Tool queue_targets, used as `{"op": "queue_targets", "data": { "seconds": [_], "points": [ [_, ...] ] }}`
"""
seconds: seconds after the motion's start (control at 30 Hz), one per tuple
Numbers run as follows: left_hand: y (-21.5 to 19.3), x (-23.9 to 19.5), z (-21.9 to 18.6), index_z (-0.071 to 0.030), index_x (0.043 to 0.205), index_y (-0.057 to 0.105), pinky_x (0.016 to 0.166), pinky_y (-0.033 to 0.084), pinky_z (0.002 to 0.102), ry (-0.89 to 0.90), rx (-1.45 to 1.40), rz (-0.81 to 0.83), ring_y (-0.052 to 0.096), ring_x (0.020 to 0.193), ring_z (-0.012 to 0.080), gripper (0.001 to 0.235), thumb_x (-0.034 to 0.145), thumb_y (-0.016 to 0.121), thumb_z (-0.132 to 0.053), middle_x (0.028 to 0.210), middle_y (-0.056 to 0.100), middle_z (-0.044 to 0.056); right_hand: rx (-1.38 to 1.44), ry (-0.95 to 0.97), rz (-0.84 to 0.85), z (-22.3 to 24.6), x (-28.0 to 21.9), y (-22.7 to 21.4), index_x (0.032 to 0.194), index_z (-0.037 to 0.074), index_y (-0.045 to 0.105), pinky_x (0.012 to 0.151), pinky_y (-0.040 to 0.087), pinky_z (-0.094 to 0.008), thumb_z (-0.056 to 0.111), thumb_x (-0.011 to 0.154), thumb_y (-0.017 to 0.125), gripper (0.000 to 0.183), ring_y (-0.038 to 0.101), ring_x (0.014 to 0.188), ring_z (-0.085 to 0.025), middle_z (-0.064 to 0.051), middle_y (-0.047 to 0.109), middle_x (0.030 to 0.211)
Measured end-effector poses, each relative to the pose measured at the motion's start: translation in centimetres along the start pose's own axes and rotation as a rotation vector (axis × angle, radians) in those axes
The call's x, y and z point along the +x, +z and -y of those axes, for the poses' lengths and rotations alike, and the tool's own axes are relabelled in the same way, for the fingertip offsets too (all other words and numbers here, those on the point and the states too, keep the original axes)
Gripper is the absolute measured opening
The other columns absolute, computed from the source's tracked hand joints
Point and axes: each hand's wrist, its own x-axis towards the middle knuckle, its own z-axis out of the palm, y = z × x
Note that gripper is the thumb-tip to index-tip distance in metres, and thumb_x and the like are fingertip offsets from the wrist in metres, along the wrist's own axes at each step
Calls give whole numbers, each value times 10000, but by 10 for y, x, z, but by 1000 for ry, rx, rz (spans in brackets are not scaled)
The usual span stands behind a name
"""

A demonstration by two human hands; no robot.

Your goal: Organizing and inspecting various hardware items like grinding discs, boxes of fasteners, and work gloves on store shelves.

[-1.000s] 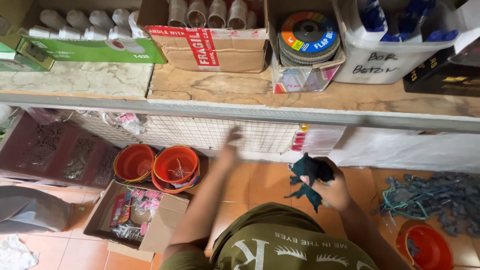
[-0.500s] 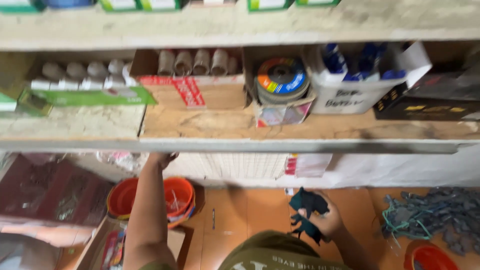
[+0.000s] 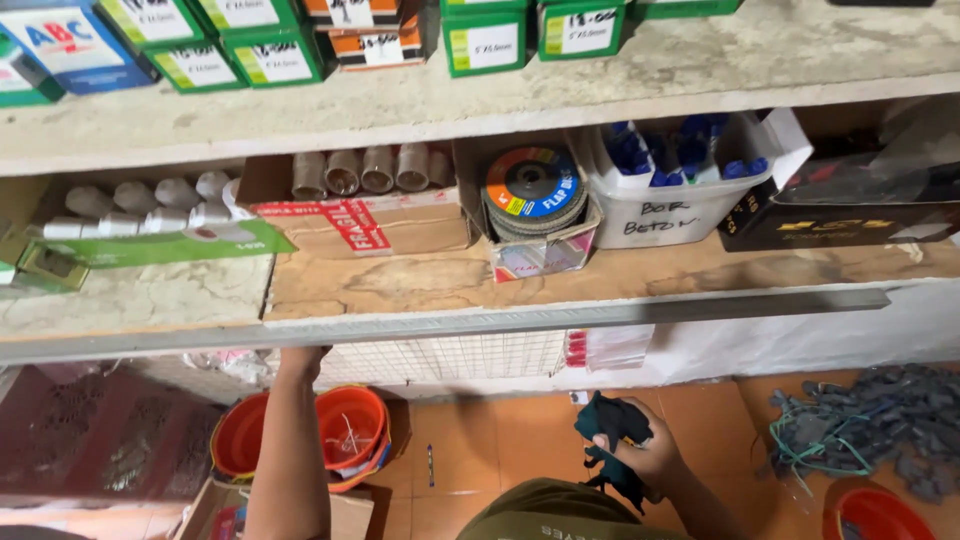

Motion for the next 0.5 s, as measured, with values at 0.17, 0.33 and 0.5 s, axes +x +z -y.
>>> {"op": "queue_targets", "data": {
  "seconds": [0.17, 0.33, 0.5],
  "points": [
    [4, -42, 6, -10, 1109, 627, 592, 364, 362, -13, 75, -78, 414, 656, 213, 260, 1028, 405, -119, 718, 478, 81, -12, -12, 19, 1, 1, 4, 1091, 44, 746, 740, 567, -346, 156, 747, 882, 387, 734, 846, -213, -82, 770, 905],
    [17, -118, 8, -49, 1069, 675, 583, 346, 362, -80, 315, -36, 358, 587, 181, 363, 1098, 426, -311, 634, 406, 22, -67, -34, 44, 5, 1, 2, 1090, 49, 744, 775, 599, -336, 171, 747, 877, 388, 750, 866, -201, -63, 780, 907],
    [15, -151, 47, -85, 865, 713, 616, 373, 328, -52, 342, 242, 446, 608, 174, 316, 994, 566, -334, 671, 535, 46, 27, 63, 29, -15, 17, -24, 1171, 48, 707, 801, 591, -399, 193, 771, 823, 441, 729, 933, -271, -116, 742, 1009]
  ]
}}
